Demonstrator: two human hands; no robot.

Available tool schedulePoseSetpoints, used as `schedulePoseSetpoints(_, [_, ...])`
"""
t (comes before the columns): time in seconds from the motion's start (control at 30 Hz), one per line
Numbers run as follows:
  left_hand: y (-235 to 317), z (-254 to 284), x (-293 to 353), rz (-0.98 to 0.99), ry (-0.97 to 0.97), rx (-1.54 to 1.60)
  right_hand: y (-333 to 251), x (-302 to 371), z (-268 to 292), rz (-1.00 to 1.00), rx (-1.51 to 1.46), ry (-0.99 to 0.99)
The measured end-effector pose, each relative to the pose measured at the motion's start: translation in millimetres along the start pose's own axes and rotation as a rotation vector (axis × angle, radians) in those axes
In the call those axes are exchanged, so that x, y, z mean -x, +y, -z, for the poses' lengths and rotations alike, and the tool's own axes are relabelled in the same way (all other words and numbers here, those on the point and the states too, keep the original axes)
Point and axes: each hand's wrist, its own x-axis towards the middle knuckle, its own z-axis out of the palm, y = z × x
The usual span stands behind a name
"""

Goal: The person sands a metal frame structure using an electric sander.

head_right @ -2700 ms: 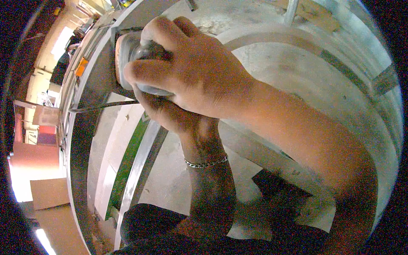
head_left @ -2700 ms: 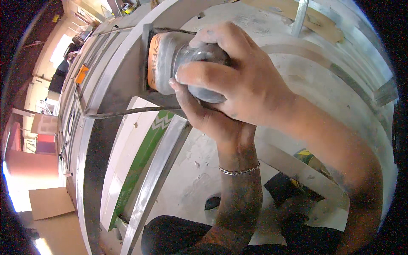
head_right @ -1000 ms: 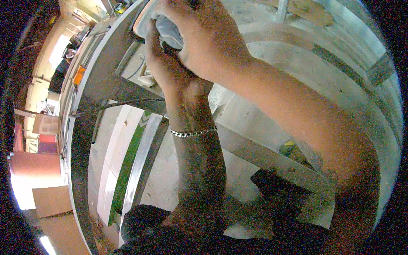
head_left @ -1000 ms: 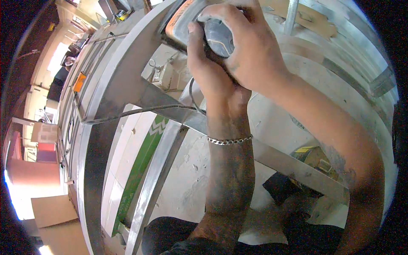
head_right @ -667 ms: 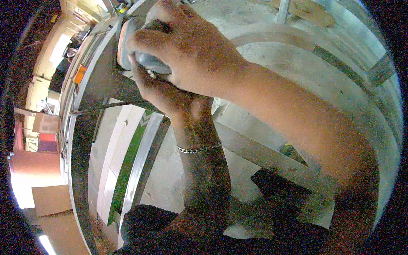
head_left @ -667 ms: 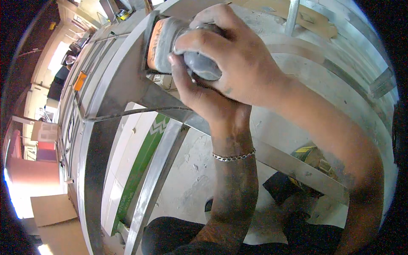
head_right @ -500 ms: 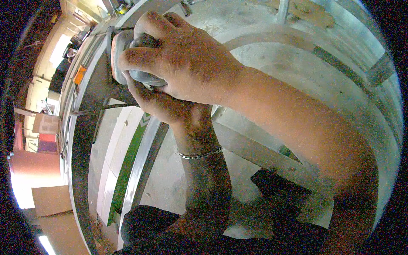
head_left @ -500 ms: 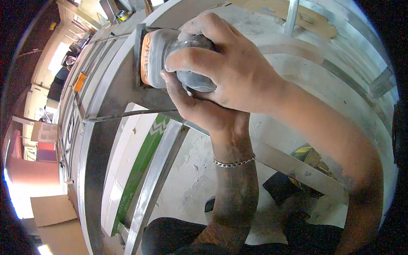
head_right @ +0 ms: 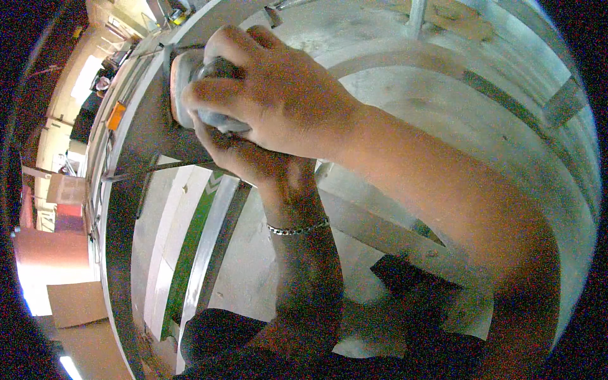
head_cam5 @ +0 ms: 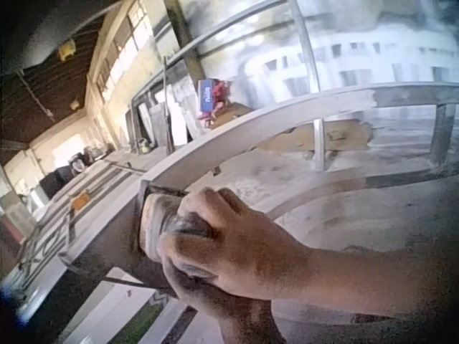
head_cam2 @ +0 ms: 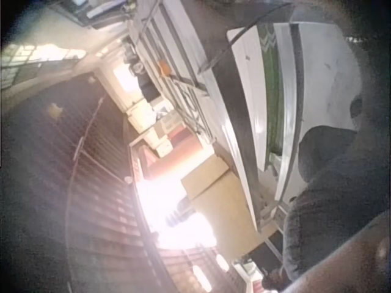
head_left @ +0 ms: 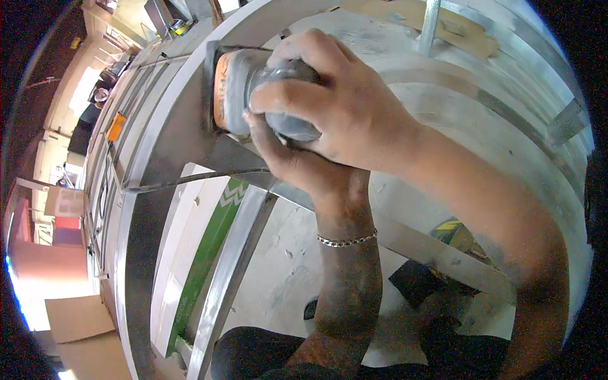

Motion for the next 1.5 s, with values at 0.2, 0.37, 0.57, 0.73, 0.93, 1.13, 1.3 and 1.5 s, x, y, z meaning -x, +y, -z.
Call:
schedulePoseSetpoints(0.2, [-16.6,1.5,-17.5,0.037,0.081,-0.189,13.4,0.8,16.4,-0.088,0.128,0.032])
schedulePoseSetpoints(0.37, [-25.9,1.1,-37.9,0.222,0.074,-0.09,20.4,-3.3,30.3,-0.218,0.101,-0.033])
schedulePoseSetpoints(0.57, [-37.4,2.7,-65.1,0.346,0.075,-0.155,21.6,-5.0,34.0,-0.406,0.235,0.08])
schedulePoseSetpoints(0.73, [-33.5,4.1,-62.5,0.342,0.071,-0.195,22.4,-0.9,27.4,-0.393,0.201,0.095])
schedulePoseSetpoints(0.93, [-21.8,7.3,-41.5,0.27,0.119,-0.149,23.8,4.8,23.9,-0.262,0.113,0.03])
schedulePoseSetpoints(1.13, [-15.1,1.4,-16.9,0.069,0.122,-0.099,11.9,-1.9,15.5,-0.178,0.075,-0.01])
schedulePoseSetpoints(1.3, [-18.5,5.1,-16.7,0.05,0.122,-0.113,14.8,2.3,13.0,-0.095,0.172,-0.009])
schedulePoseSetpoints(1.5, [-33.2,5.2,-40.6,0.27,0.087,-0.086,31.0,6.7,28.5,-0.19,0.141,0.014])
